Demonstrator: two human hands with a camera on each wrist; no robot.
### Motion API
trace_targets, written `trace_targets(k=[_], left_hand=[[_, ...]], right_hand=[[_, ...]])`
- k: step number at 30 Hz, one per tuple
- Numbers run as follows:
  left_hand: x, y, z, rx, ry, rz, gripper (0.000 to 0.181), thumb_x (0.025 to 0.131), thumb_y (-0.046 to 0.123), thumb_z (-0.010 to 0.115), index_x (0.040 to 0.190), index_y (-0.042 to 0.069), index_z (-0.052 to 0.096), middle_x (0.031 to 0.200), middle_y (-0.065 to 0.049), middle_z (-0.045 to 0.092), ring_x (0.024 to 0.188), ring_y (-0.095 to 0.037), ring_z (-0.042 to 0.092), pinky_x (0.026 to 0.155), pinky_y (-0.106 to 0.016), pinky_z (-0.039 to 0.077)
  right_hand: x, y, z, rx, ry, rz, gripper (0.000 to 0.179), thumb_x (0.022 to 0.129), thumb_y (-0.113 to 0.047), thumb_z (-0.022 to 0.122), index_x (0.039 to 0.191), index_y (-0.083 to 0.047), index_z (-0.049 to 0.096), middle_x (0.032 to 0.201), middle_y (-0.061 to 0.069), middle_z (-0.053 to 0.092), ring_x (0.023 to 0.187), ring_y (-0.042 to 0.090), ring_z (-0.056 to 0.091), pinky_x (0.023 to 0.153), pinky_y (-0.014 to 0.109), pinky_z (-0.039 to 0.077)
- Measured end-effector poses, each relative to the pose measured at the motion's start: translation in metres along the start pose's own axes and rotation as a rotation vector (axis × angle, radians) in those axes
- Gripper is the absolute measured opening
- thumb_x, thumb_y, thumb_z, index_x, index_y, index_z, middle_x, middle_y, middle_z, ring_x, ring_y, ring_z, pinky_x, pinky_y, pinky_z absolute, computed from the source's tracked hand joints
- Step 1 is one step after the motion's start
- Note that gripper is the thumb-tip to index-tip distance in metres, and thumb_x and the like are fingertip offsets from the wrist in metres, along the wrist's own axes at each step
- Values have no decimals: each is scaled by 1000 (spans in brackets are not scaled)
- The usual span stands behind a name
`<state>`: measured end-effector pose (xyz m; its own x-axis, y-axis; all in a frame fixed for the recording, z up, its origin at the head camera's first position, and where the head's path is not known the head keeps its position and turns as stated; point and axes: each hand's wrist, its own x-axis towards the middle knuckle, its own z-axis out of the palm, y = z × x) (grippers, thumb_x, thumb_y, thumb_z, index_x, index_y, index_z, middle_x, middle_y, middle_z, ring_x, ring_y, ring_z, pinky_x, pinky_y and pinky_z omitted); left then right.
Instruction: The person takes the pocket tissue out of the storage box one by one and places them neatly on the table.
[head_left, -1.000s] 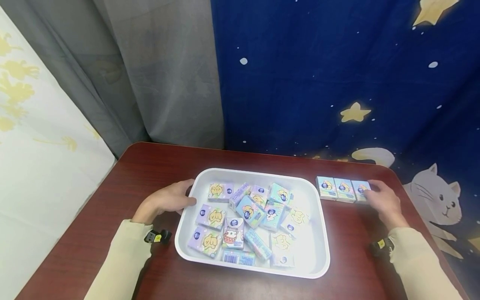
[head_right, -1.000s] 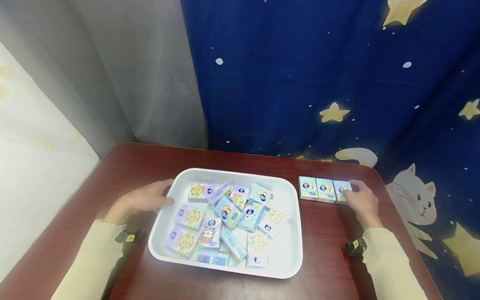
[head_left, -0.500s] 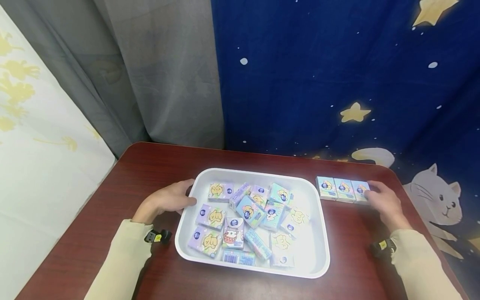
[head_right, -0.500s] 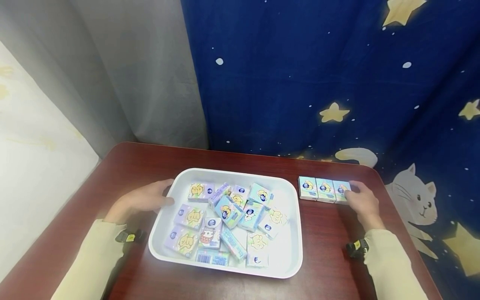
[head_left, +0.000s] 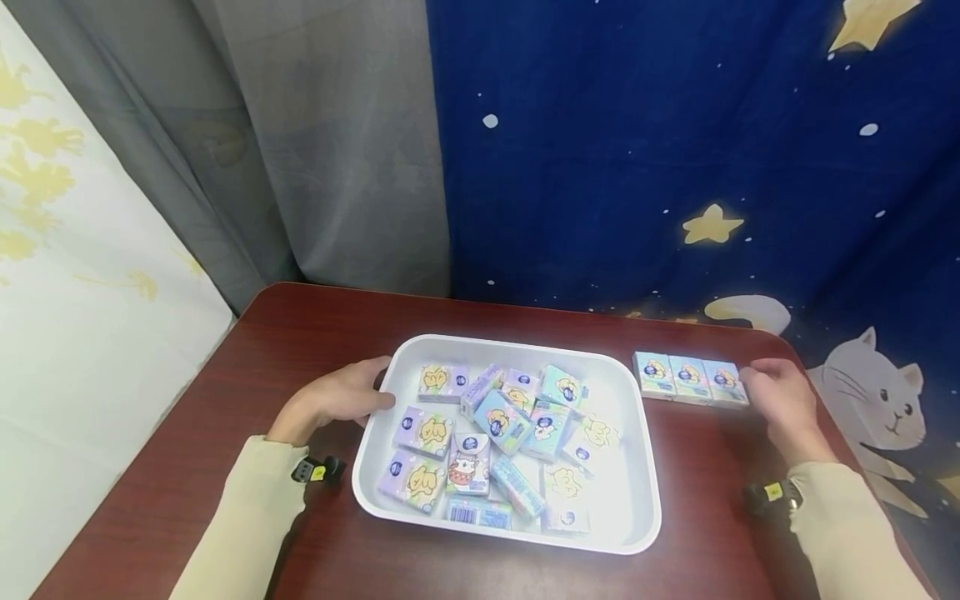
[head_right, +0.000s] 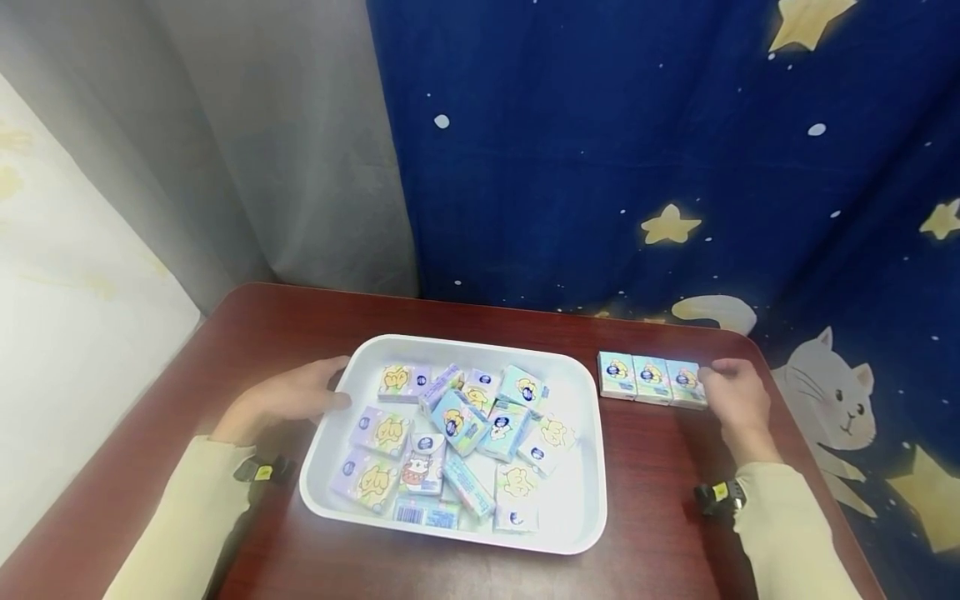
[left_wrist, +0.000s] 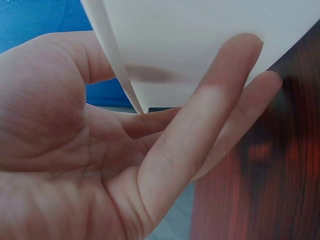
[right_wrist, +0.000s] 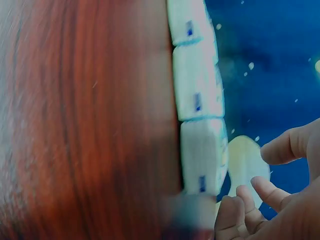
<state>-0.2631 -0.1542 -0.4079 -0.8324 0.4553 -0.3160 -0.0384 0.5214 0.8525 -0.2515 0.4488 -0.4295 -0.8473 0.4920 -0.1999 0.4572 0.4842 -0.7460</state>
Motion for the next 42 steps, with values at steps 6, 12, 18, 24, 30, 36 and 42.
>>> trace_targets(k=[6,12,18,24,30,36,42], left_hand=[[0,0,-1,-5,-4,4,54,103,-1,63,152,-7,43,110,-19,76,89,-33,81,71,-49,69],[0,0,-1,-2,-1,-5,54,103,-1,64,152,-7,43,110,-19,76,89,-33,81,71,-49,69],[0,1,0,2,1,-12,55,103,0,65,152,-6,43,111,-18,75,89,-32,80,73,-50,69],[1,1,0,6,1,-12,53,102,0,66,151,-6,44,111,-18,75,90,-32,80,73,-50,69],[1,1,0,8,2,-14,52,102,-1,65,150,-6,45,110,-18,76,89,-32,80,72,-50,69],[1,1,0,11,6,-19,52,102,0,65,150,-7,45,109,-18,76,89,-32,80,72,-50,69],[1,1,0,10,7,-25,53,102,0,65,150,-7,44,109,-18,76,89,-32,80,72,-50,69]], right_hand=[[-14,-16,2,-10,0,-66,64,111,-32,50,161,7,40,157,37,45,134,53,49,95,53,51],[-38,-38,8,-40,-60,-212,58,112,-27,51,158,7,42,153,40,49,132,55,51,93,54,47],[-63,-62,17,-96,-138,-318,56,112,-28,55,156,4,45,147,37,52,127,55,53,98,61,50],[-88,-87,33,-140,-164,-465,41,106,-19,64,142,0,57,131,28,67,111,45,67,76,34,55],[-114,-108,51,-198,-226,-582,37,101,-15,72,135,-3,62,120,20,72,102,35,69,78,40,57],[-138,-122,67,-249,-308,-678,37,96,-14,76,130,-5,66,115,13,74,102,32,67,85,48,56],[-160,-131,82,-287,-435,-805,27,91,-12,80,117,-11,74,106,0,75,96,21,69,84,44,59]])
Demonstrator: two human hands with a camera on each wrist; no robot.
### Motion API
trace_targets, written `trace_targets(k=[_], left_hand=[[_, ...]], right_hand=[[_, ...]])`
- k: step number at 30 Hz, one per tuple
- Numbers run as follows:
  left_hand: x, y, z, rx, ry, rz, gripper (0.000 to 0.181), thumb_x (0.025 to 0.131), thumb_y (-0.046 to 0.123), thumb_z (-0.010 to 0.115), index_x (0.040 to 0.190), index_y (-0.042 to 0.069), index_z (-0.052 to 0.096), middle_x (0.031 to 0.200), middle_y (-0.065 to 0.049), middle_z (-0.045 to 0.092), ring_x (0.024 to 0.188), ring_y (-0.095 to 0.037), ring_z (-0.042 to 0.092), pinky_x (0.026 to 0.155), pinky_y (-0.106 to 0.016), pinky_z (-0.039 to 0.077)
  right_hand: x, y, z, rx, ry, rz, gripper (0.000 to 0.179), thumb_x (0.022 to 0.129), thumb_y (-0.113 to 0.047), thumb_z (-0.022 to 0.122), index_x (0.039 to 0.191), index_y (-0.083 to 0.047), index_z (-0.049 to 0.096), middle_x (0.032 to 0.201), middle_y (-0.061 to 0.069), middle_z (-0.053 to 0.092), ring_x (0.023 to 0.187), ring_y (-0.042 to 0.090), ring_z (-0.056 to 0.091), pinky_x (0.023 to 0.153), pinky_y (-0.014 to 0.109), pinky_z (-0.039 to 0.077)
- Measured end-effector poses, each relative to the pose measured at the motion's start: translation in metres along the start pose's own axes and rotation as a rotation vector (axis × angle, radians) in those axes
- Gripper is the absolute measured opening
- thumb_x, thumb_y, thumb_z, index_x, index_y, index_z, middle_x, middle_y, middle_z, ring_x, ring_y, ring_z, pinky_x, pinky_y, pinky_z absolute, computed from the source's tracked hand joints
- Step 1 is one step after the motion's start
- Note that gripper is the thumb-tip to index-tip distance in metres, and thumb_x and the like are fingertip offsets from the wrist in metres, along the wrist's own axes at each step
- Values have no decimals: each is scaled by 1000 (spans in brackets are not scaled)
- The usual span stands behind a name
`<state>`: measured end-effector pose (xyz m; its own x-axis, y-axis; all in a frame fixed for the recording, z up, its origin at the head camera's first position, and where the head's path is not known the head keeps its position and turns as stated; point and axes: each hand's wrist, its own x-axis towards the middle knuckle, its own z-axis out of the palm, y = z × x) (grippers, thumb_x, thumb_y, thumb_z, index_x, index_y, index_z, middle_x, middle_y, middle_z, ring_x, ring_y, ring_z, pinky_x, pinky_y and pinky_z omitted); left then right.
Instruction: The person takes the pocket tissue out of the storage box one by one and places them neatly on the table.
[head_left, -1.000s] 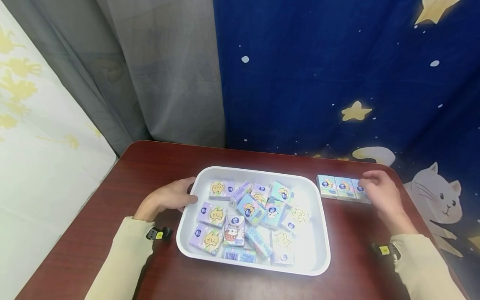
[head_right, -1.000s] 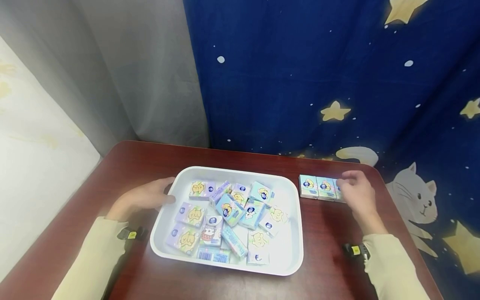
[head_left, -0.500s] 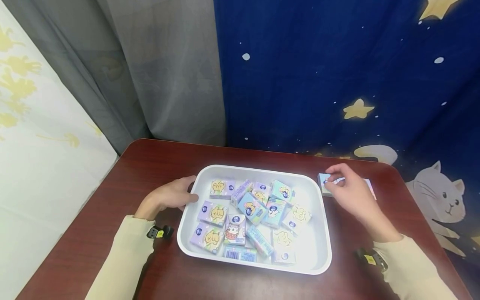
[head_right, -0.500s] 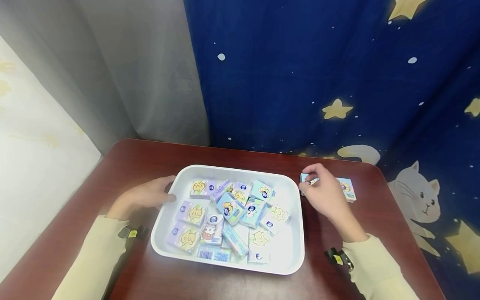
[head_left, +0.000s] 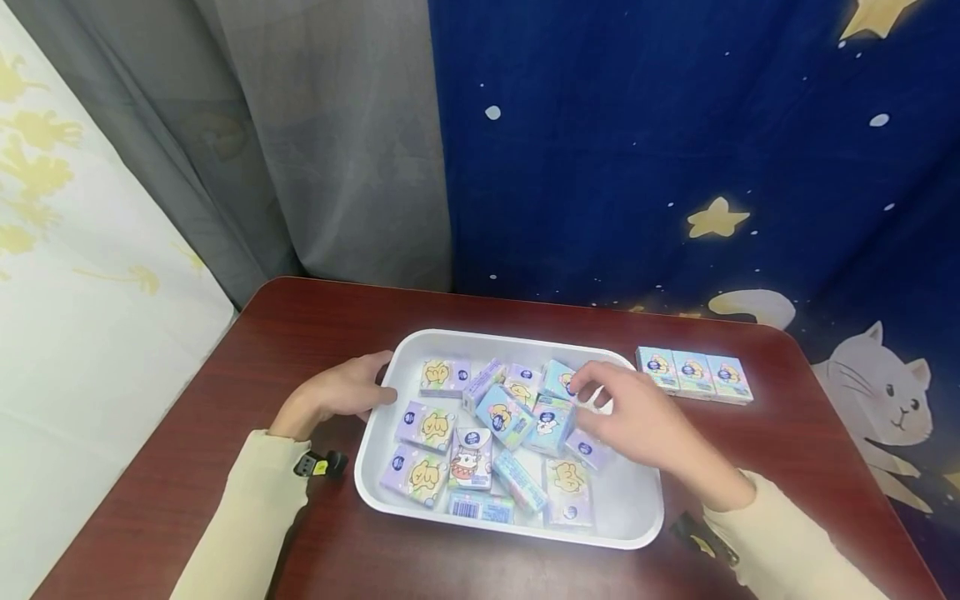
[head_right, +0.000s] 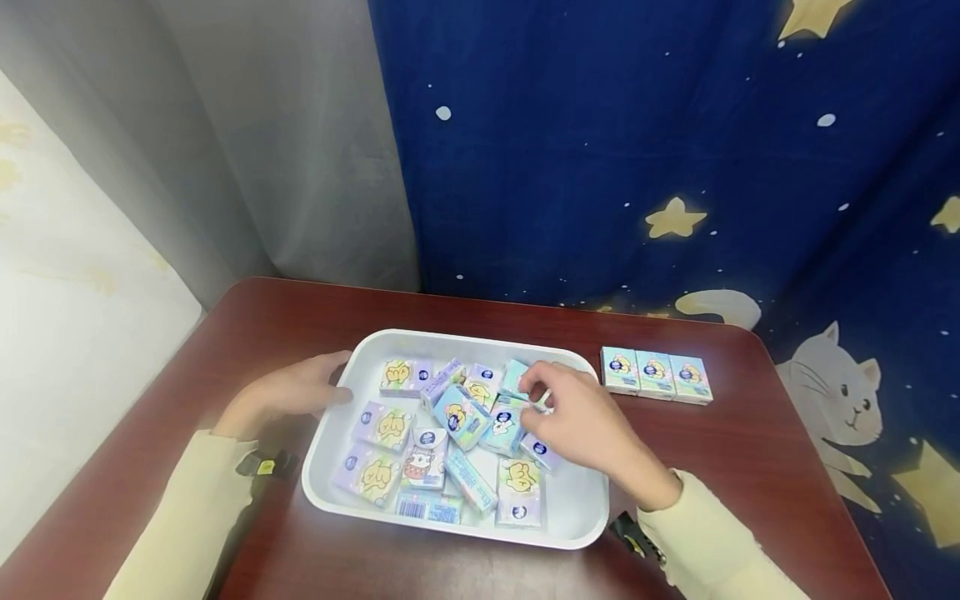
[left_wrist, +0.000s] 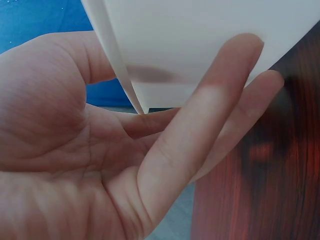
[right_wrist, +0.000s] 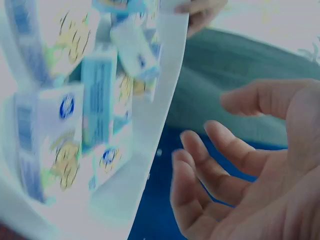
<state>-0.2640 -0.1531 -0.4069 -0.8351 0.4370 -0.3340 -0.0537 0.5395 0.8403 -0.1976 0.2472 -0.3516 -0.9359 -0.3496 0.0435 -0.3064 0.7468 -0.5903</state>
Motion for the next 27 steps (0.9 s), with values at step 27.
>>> trace_targets(k=[27], left_hand=[[0,-1,0,1,4,-1,54,101,0,66,151,-7,44,109,-18,75,89,-31,80,72,-50,69]], right_hand=[[-7,-40,57,-165,-416,-148,56,91,-16,86,144,-21,71,137,7,73,123,26,68,108,54,55]])
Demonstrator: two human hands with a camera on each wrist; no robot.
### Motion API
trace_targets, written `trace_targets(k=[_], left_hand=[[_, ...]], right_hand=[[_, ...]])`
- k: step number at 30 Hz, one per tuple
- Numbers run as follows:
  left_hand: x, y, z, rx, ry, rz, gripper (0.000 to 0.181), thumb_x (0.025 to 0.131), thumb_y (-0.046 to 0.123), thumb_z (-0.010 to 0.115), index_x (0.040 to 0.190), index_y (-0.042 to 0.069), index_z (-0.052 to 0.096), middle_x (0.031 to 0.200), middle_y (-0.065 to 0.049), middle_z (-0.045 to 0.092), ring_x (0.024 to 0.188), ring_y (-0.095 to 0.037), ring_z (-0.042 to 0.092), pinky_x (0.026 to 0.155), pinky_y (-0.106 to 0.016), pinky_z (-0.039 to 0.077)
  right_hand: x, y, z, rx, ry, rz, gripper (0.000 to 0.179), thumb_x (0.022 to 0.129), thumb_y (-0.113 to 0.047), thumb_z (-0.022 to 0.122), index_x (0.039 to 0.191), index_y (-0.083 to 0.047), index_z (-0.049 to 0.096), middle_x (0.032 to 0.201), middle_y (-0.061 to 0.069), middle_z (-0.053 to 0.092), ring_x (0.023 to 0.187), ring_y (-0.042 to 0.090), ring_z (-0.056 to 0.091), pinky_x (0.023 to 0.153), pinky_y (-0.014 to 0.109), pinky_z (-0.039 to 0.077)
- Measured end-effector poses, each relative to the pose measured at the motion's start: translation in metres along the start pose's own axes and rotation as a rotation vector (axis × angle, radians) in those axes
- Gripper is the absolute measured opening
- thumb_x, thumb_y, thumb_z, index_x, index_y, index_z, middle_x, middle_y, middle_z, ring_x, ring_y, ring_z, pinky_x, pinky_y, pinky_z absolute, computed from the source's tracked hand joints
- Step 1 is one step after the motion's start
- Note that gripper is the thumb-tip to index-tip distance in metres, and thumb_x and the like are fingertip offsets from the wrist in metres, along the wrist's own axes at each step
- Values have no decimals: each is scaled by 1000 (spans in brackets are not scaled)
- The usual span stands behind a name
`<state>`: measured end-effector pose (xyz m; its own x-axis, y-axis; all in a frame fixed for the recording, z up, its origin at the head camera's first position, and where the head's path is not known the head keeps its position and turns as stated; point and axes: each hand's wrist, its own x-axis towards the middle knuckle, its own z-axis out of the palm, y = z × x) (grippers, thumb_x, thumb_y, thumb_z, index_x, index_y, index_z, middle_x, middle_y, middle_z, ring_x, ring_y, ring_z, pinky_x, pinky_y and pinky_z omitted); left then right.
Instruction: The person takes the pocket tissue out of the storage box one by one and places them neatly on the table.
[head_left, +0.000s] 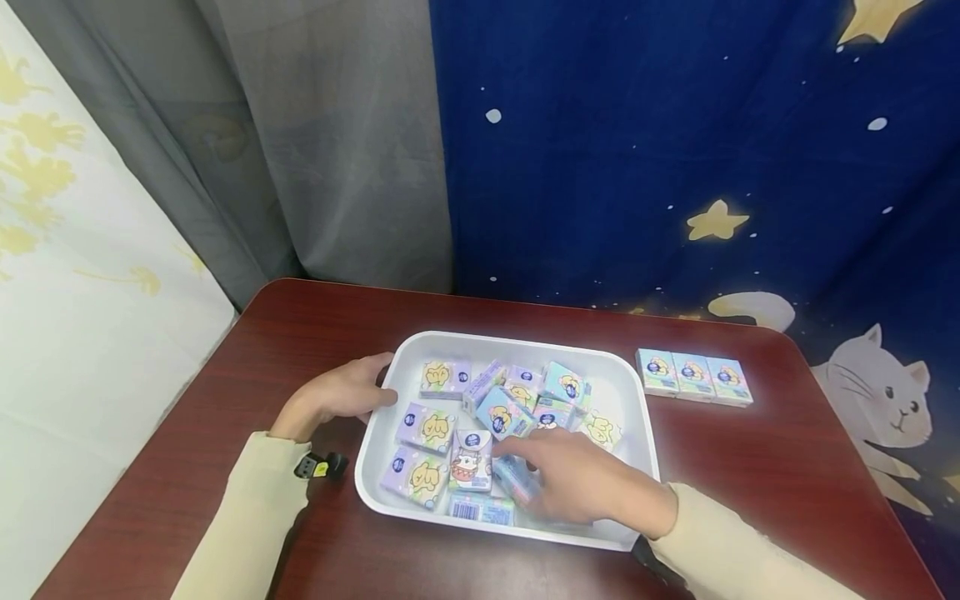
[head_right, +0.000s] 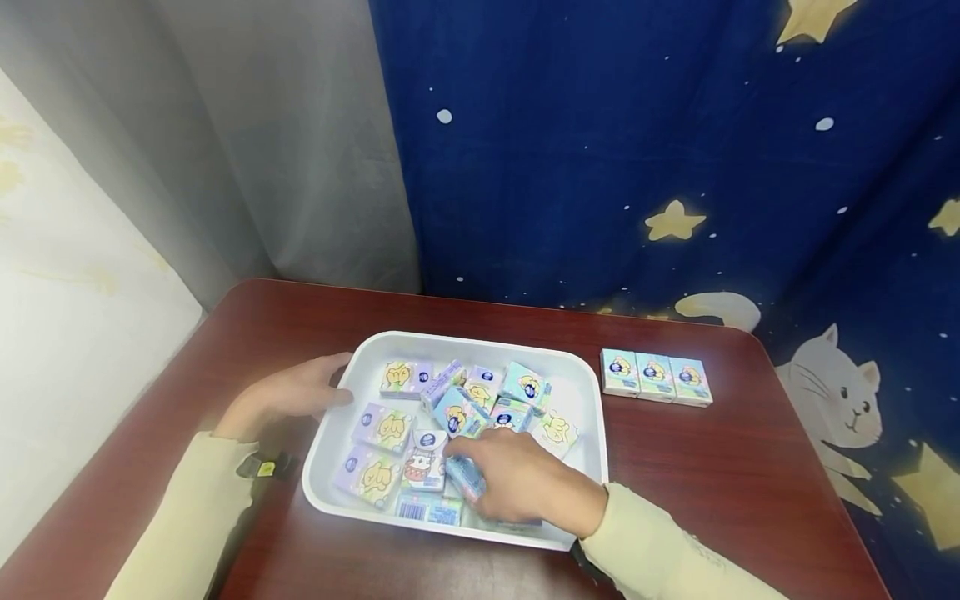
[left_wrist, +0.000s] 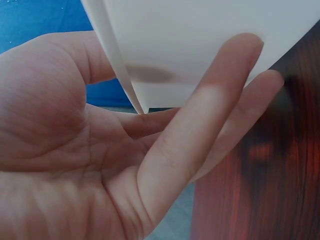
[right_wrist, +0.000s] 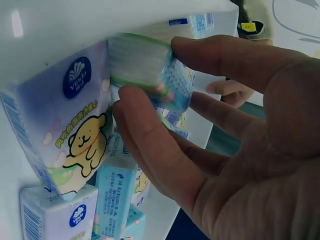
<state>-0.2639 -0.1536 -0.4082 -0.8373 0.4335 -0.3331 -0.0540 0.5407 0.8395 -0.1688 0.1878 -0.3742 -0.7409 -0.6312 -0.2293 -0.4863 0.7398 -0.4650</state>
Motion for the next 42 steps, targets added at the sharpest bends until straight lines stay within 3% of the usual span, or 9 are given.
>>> trace_targets(k=[4,11,16,19,22,24,27,31,42], left_hand=[[0,1,0,3,3,-3,55,101,0,66,151,-6,44,110,-18,75,89,-31,80,72,-50,69],[-1,0,1,-5,-1,-1,56,102,1,67,153,-6,43,111,-18,75,89,-32,80,72,-50,69],[-2,-1,1,-7,-2,2,55,102,0,66,152,-6,44,110,-18,76,88,-32,81,72,-49,69],[-2,-2,1,-5,1,1,55,102,0,66,152,-7,44,109,-18,76,88,-32,81,72,-49,69],[-2,-2,1,-5,2,3,54,102,0,65,151,-7,44,108,-18,76,87,-32,81,71,-49,69],[-1,-2,1,-4,4,5,54,101,-1,65,151,-7,44,108,-18,76,86,-32,81,70,-49,69],[-1,-1,1,0,4,6,53,101,-1,64,150,-8,45,107,-18,76,86,-32,81,70,-48,69],[0,-2,0,1,3,6,53,101,-1,64,151,-7,45,107,-18,76,87,-31,81,70,-48,69],[1,-3,-1,-9,-6,18,53,101,-1,64,151,-7,44,109,-18,76,88,-32,81,71,-49,69]], right_hand=[[0,2,0,3,-7,-4,57,89,-11,86,142,-22,71,136,7,74,121,25,68,107,55,56],[0,5,0,20,-15,-4,62,81,-5,87,137,-24,69,128,5,75,100,18,62,96,50,58],[-3,6,-3,54,-6,3,63,80,-2,85,136,-25,69,131,3,74,100,18,62,91,47,56],[-6,8,-9,65,18,-2,65,78,2,83,136,-25,69,113,0,75,91,16,61,86,44,52],[-9,11,-16,73,42,-6,65,79,4,80,136,-24,68,93,-4,66,78,14,57,79,41,49],[-12,15,-21,94,52,-5,65,79,5,80,136,-23,68,90,-5,63,74,14,55,77,40,49],[-16,24,-28,157,63,5,63,82,3,82,137,-25,67,105,-5,69,79,13,60,72,34,53],[-23,38,-36,267,88,16,63,84,2,83,139,-23,66,110,1,71,86,15,67,71,32,59],[-45,75,-50,534,163,170,68,88,-5,87,149,-16,59,121,11,69,103,29,71,86,48,64]])
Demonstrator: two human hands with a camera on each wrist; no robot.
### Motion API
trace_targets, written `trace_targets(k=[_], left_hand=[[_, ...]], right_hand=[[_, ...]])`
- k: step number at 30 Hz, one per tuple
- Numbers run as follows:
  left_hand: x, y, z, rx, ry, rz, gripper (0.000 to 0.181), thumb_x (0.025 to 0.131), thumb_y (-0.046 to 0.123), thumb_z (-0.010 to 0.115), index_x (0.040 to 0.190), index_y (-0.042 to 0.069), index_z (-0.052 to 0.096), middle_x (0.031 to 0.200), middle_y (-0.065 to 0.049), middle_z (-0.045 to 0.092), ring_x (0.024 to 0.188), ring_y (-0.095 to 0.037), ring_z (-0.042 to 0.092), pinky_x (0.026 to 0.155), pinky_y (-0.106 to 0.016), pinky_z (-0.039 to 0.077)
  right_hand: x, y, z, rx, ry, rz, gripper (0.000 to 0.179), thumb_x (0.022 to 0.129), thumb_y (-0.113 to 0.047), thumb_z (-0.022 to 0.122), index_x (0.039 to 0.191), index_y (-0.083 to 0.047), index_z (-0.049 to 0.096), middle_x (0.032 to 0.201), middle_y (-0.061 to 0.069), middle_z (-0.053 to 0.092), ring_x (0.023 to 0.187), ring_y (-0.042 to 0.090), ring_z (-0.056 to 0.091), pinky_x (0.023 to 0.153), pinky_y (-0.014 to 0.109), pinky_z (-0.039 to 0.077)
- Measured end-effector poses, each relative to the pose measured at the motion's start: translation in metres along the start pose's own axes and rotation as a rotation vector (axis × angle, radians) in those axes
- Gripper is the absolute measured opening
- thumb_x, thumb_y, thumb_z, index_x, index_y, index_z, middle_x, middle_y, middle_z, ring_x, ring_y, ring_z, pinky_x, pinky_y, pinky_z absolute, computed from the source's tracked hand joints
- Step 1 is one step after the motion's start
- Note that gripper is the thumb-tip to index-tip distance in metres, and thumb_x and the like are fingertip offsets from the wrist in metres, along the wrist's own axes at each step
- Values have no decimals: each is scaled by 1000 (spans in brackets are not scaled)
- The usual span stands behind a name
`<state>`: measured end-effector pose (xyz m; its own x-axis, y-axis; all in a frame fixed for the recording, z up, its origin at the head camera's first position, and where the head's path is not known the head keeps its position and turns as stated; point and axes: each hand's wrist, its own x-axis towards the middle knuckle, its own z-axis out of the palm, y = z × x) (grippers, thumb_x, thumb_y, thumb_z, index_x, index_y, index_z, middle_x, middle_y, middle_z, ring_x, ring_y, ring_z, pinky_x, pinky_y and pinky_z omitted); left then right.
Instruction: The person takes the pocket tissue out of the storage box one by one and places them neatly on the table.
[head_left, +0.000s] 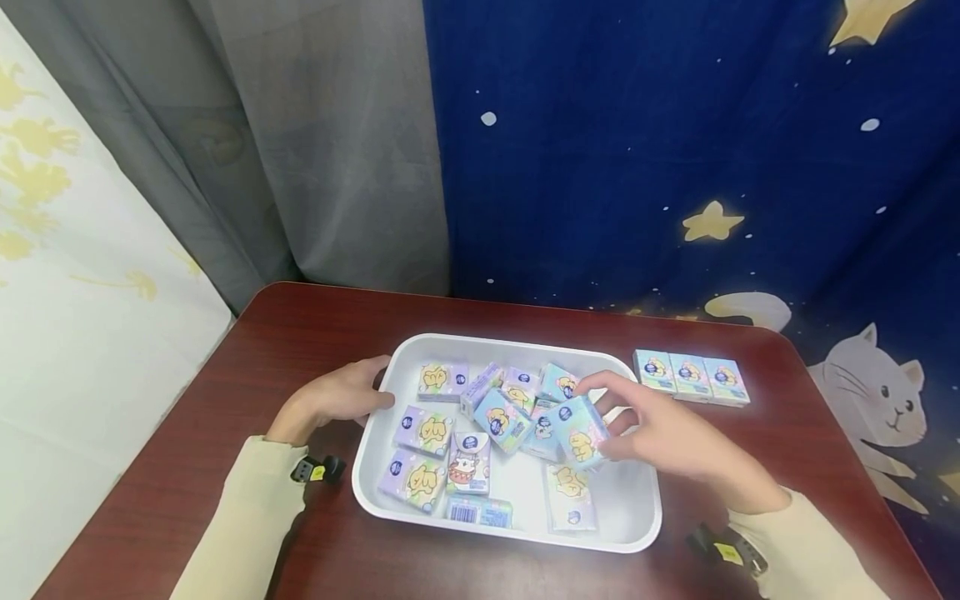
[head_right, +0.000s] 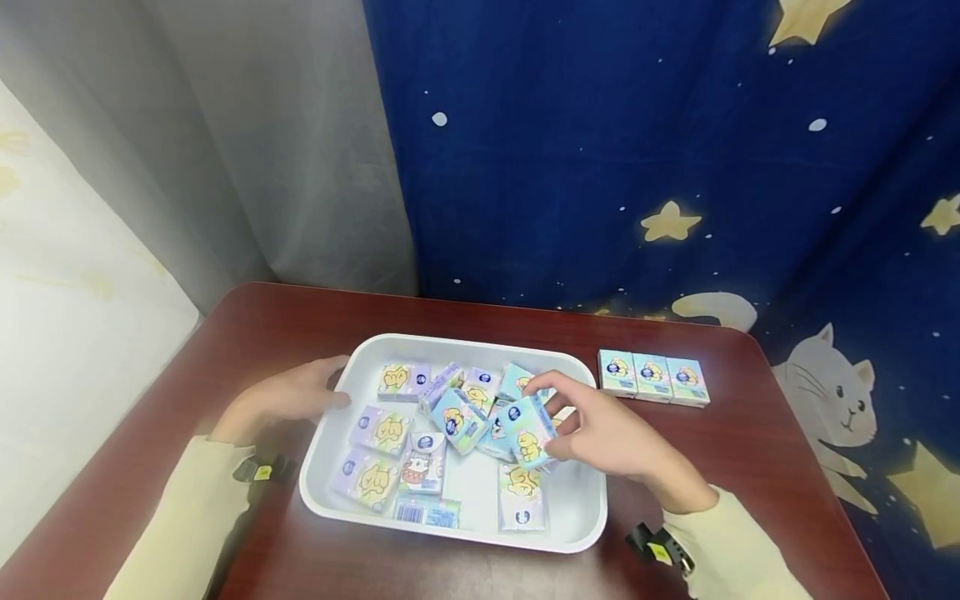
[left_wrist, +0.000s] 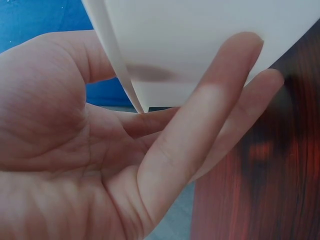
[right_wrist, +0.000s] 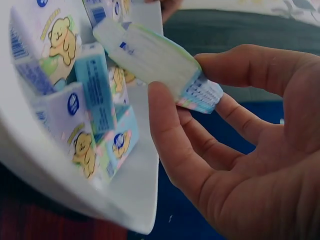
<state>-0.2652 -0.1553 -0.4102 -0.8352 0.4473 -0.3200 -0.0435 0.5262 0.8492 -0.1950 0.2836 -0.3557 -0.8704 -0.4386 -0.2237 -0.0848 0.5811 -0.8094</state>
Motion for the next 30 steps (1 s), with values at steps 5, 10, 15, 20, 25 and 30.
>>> trace_targets(k=[5,10,15,20,25,30], left_hand=[[0,0,0,2,-8,10,54,101,-1,65,151,-7,44,110,-18,76,88,-32,81,71,-49,69],[-1,1,0,3,-8,14,55,102,0,65,151,-7,44,111,-19,76,89,-32,81,72,-49,69],[-1,1,0,4,-5,7,55,102,0,66,152,-7,43,112,-19,75,89,-32,81,72,-50,69],[-1,2,0,7,-11,7,55,102,1,67,151,-6,44,113,-18,75,90,-32,80,74,-50,69],[-1,2,0,13,-10,2,55,102,1,67,152,-6,44,112,-18,76,90,-32,80,74,-50,69],[-1,3,1,18,-3,-9,55,102,1,67,151,-6,44,112,-18,75,90,-32,80,74,-51,69]], right_hand=[[-6,17,-11,124,14,1,70,89,-1,84,151,-8,53,124,17,66,101,32,71,88,37,63],[-11,34,-20,292,23,-20,73,89,4,79,153,-1,46,123,22,66,104,32,71,86,34,64],[-15,54,-27,405,49,-71,62,92,7,70,148,-9,48,123,21,69,104,30,74,82,38,65],[-16,71,-32,513,93,-74,57,97,10,61,140,-27,57,120,11,74,98,25,75,78,34,64],[-16,86,-37,655,151,-83,62,95,18,51,135,-29,59,119,0,76,97,19,75,80,30,63],[-15,100,-40,748,223,-75,64,92,20,42,129,-29,61,117,-2,73,93,17,74,77,28,63]])
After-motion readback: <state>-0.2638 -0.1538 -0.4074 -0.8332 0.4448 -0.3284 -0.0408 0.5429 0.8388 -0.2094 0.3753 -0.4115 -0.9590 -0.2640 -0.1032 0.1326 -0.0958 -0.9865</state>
